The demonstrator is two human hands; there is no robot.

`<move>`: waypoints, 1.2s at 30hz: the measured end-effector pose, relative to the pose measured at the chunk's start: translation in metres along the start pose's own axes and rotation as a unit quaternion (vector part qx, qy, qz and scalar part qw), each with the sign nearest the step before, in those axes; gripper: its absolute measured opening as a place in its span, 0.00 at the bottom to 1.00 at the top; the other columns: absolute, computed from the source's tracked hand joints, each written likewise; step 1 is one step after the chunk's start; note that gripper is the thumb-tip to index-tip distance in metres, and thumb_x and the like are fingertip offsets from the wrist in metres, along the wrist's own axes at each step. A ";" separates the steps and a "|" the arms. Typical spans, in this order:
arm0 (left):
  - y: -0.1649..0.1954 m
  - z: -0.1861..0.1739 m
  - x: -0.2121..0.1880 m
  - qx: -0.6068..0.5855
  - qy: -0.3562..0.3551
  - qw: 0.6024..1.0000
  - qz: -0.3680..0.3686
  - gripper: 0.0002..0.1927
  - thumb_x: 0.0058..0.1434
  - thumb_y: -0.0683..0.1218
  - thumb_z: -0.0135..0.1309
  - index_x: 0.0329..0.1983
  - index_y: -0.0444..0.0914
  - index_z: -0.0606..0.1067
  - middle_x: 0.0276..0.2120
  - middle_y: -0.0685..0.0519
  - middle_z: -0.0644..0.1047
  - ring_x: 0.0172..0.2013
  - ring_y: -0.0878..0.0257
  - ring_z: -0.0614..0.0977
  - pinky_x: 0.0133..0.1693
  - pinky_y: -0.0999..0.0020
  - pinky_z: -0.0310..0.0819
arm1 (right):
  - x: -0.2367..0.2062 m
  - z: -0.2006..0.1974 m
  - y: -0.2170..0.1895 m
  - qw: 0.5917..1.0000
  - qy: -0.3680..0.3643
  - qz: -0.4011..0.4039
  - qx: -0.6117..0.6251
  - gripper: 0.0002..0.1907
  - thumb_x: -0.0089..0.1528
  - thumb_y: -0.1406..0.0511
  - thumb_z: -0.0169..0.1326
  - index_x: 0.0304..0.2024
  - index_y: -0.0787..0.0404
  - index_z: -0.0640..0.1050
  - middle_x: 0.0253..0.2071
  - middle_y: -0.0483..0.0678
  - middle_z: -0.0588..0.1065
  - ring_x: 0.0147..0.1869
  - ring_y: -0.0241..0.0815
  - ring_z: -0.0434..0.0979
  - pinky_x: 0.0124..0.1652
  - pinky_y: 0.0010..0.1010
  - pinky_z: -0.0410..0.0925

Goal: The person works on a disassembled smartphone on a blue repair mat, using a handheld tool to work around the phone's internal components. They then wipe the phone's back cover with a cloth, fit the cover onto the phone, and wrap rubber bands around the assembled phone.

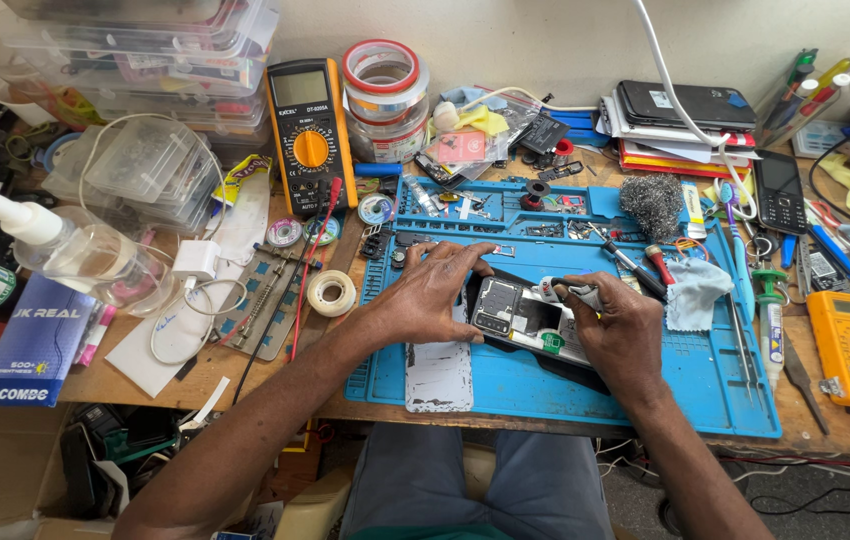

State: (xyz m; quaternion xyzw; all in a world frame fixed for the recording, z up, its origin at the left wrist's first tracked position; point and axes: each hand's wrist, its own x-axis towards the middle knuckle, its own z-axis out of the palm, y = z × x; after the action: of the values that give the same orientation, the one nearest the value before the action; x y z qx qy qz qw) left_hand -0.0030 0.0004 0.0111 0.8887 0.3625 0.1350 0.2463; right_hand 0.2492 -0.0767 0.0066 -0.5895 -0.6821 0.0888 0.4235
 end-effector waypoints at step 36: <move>-0.001 -0.002 -0.002 0.001 -0.001 1.000 0.004 0.63 0.37 0.58 0.76 0.74 0.46 0.53 0.59 0.56 0.75 0.66 0.53 0.65 0.69 0.41 0.40 | -0.005 -0.014 0.000 0.999 -0.037 0.010 -0.023 0.16 0.59 0.76 0.57 0.49 0.61 0.80 0.39 0.55 0.81 0.32 0.45 0.83 0.28 0.34 0.73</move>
State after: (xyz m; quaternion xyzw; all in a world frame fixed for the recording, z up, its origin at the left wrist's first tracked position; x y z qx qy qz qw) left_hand -0.0056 0.0007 0.0116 0.8906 0.3589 0.1342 0.2451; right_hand 0.2586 -0.0868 0.0132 -0.6018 -0.6934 0.0996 0.3834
